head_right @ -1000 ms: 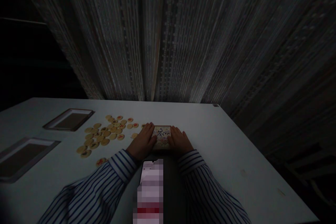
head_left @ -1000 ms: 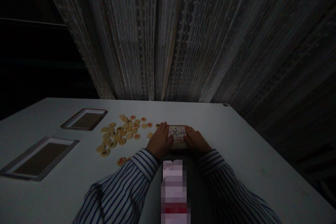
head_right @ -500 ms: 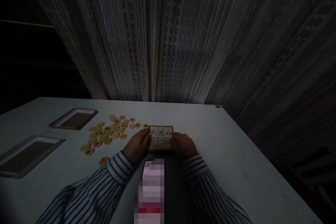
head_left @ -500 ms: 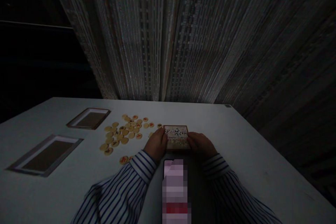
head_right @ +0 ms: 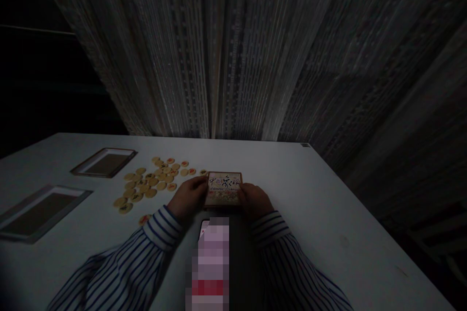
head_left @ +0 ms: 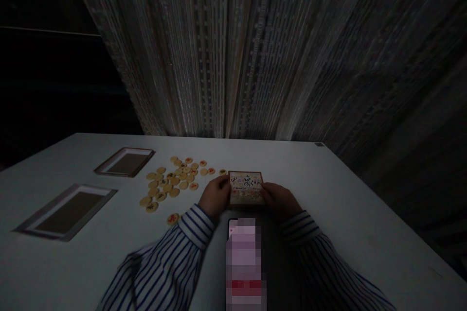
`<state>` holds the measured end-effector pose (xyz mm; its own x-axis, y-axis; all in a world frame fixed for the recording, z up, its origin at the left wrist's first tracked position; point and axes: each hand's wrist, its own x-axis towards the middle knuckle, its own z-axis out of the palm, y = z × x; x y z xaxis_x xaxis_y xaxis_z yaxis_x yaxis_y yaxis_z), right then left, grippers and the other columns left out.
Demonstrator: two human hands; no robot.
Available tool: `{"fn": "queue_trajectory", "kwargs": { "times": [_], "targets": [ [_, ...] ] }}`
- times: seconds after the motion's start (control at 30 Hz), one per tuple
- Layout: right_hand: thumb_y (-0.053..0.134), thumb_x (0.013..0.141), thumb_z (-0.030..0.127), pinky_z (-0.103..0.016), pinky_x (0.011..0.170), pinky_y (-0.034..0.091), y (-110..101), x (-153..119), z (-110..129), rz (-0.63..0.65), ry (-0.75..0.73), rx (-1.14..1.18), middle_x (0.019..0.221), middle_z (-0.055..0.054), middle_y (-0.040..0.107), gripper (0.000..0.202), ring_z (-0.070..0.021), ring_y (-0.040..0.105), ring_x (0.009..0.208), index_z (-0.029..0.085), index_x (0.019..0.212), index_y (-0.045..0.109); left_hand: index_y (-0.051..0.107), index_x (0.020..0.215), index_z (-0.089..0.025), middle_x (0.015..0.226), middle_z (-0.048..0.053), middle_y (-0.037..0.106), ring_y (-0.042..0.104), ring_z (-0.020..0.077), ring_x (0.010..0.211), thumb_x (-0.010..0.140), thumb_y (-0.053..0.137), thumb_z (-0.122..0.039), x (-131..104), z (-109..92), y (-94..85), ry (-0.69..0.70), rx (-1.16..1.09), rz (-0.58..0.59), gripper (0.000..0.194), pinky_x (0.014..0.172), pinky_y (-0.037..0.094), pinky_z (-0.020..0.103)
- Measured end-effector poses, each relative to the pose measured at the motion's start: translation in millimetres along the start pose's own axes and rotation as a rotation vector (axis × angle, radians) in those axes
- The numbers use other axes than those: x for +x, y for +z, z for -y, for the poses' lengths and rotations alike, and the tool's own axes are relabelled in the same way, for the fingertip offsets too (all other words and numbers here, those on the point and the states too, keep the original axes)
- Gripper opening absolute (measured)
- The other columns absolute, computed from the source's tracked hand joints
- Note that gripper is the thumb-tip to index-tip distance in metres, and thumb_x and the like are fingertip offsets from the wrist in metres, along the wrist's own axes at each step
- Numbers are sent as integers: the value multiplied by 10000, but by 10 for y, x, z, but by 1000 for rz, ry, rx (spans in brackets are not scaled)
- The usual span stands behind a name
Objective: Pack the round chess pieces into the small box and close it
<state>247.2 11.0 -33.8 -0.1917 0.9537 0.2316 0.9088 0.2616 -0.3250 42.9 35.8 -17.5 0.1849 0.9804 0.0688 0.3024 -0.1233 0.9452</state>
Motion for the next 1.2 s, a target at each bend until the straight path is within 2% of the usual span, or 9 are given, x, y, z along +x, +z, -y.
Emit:
{"fn": "queue_trajectory", "kwargs": {
  "times": [0.23,0.4,0.53,0.67,0.73,0.83,1.07,1.2],
  "targets": [
    [362,839,270,-291,802,462,-4,-1,35,-29,59,38,999,-95,665,335,-180,611,894,139,1003,624,632,957,-90,862,82,702,627,211,883,705,493,-154,12,-20,-25,-162,-329,10,295,814,480,350],
    [362,837,283,-280,845,444,-36,-14,55,-14,56,67,1044,-109,649,363,-179,598,949,124,1042,617,649,897,-78,868,106,696,615,238,899,641,605,-167,22,-5,-33,-229,-388,-55,275,843,448,356],
    [377,832,283,-285,849,442,-36,-15,54,-38,86,81,1040,-107,652,355,-184,600,947,131,1036,625,637,918,-87,892,103,690,613,231,908,656,617,-155,16,1,3,-255,-495,-73,271,824,460,342],
    [391,826,296,-294,824,453,-40,-9,42,17,99,83,1051,-99,650,354,-191,600,948,149,1053,619,626,897,-103,892,85,691,623,202,887,643,628,-65,14,-18,34,-300,-569,-147,257,797,480,300],
    [392,827,300,-291,825,451,-40,-12,41,5,102,88,1050,-93,651,353,-187,600,948,155,1054,619,625,849,-106,848,71,697,637,184,839,631,618,-6,12,-47,40,-324,-584,-172,240,768,492,277],
    [390,827,292,-286,839,443,-36,-20,44,-36,99,107,1049,-103,650,356,-185,599,948,137,1046,623,621,808,-107,778,60,702,650,173,775,637,590,36,3,-98,41,-337,-608,-141,225,719,508,257],
    [381,827,299,-306,828,451,-39,-4,25,17,85,109,1063,-117,642,376,-199,599,945,122,1066,612,549,1011,-55,672,66,695,655,161,604,695,571,15,-4,-114,68,-405,-620,-115,325,646,529,275],
    [407,816,292,-295,845,444,-34,-7,34,-12,104,117,1060,-107,646,358,-192,597,958,133,1053,623,491,1116,-34,637,66,689,654,162,574,715,561,11,-5,-91,98,-431,-630,-82,409,607,531,268]
  ]
}}
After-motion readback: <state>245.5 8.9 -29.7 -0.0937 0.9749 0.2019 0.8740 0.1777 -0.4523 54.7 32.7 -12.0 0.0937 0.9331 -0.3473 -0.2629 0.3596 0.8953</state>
